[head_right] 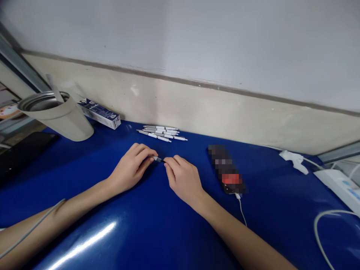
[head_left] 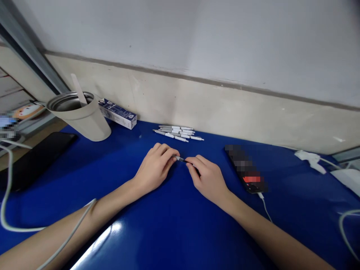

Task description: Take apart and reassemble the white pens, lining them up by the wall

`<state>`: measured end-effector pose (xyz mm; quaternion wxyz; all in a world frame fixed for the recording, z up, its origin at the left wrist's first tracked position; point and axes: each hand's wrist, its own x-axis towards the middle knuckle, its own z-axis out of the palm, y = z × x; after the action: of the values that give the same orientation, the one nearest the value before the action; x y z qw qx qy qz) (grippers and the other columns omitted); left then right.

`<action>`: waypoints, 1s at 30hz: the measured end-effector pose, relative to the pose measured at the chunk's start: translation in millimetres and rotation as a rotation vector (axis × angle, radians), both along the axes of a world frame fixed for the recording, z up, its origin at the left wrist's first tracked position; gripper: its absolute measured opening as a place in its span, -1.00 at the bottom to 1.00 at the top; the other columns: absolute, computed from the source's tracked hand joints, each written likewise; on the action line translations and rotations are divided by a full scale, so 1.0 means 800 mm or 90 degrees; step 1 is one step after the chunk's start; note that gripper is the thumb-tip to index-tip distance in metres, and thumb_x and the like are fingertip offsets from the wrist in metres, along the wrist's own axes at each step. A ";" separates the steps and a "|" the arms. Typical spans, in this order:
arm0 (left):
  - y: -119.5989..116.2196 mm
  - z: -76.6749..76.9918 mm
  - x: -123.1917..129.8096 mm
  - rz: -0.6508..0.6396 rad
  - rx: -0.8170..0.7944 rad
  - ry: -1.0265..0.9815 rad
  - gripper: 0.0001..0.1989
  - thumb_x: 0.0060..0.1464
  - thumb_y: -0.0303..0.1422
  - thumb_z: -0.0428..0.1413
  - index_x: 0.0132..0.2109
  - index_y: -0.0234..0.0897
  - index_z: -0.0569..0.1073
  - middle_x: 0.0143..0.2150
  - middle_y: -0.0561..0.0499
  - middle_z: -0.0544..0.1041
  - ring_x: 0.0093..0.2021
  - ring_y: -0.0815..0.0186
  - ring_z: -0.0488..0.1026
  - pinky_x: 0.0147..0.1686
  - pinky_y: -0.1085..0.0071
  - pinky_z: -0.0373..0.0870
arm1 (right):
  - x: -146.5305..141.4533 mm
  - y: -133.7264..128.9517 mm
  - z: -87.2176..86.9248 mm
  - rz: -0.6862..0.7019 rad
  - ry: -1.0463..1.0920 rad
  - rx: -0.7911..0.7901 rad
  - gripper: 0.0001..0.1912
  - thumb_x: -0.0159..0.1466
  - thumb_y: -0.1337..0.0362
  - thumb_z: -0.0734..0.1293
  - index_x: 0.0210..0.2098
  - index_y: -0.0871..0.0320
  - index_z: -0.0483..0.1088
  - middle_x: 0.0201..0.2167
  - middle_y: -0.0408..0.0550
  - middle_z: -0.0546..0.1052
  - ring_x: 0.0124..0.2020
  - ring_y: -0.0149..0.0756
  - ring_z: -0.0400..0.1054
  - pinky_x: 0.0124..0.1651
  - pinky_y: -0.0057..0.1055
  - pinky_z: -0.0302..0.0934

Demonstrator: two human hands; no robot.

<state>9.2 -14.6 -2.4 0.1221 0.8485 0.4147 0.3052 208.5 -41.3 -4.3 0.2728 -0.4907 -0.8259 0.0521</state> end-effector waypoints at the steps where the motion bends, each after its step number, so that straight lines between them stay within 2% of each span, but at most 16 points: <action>1: -0.001 0.001 0.001 -0.016 0.007 0.019 -0.82 0.30 -0.38 -0.10 -0.07 -0.23 0.38 -0.16 -0.03 0.43 -0.16 0.24 0.28 -0.15 0.27 0.27 | 0.000 0.000 0.000 0.016 0.006 0.006 -0.76 0.36 0.33 0.14 -0.08 0.16 0.39 -0.30 -0.02 0.46 -0.31 -0.30 0.35 -0.22 -0.35 0.23; 5: -0.004 0.003 0.002 -0.047 0.030 0.037 -0.80 0.31 -0.35 -0.10 -0.09 -0.25 0.39 -0.20 -0.02 0.48 -0.21 0.25 0.29 -0.18 0.28 0.27 | -0.001 0.000 -0.001 0.062 0.047 0.029 -0.76 0.32 0.36 0.18 -0.05 0.24 0.37 -0.30 0.02 0.46 -0.28 -0.25 0.33 -0.17 -0.29 0.26; 11: -0.005 0.002 0.000 -0.078 0.014 0.013 -0.77 0.32 -0.34 -0.12 -0.13 -0.29 0.41 -0.24 -0.02 0.51 -0.28 0.29 0.32 -0.23 0.33 0.29 | 0.003 0.003 -0.002 0.108 0.051 0.026 -0.75 0.36 0.36 0.17 -0.04 0.20 0.39 -0.27 0.00 0.51 -0.25 -0.26 0.32 -0.15 -0.26 0.26; 15: -0.005 0.002 0.000 -0.087 -0.007 0.039 -0.74 0.33 -0.32 -0.13 -0.14 -0.29 0.42 -0.26 -0.01 0.52 -0.31 0.29 0.35 -0.25 0.34 0.29 | 0.005 0.003 -0.003 0.108 0.062 0.019 -0.73 0.37 0.33 0.17 0.00 0.17 0.39 -0.28 -0.02 0.52 -0.28 -0.27 0.33 -0.16 -0.25 0.27; 19: -0.006 0.004 0.000 -0.079 -0.023 0.063 -0.71 0.34 -0.31 -0.17 -0.16 -0.28 0.42 -0.29 -0.01 0.52 -0.32 0.29 0.36 -0.27 0.35 0.28 | 0.005 0.002 -0.003 0.086 0.099 0.027 -0.79 0.36 0.30 0.21 -0.07 0.15 0.42 -0.30 -0.03 0.52 -0.26 -0.29 0.35 -0.16 -0.29 0.28; 26: -0.005 0.004 -0.001 -0.057 -0.060 0.097 -0.66 0.34 -0.29 -0.19 -0.28 -0.28 0.41 -0.42 0.00 0.45 -0.40 0.31 0.36 -0.37 0.40 0.23 | 0.004 -0.002 0.001 0.075 -0.022 0.019 -0.78 0.38 0.28 0.17 -0.23 0.16 0.44 -0.35 -0.05 0.50 -0.32 -0.32 0.32 -0.21 -0.36 0.23; 30: -0.004 0.002 -0.002 -0.078 -0.098 0.078 -0.64 0.34 -0.29 -0.20 -0.33 -0.27 0.38 -0.43 0.02 0.44 -0.41 0.33 0.37 -0.34 0.40 0.24 | 0.003 -0.004 0.002 0.079 -0.074 0.037 -0.73 0.39 0.28 0.13 -0.28 0.18 0.43 -0.41 -0.06 0.46 -0.36 -0.34 0.29 -0.26 -0.39 0.19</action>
<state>7.8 -17.6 -0.4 0.1797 0.8775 0.3907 0.2124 210.6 -44.4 -2.5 0.2348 -0.4326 -0.8703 0.0166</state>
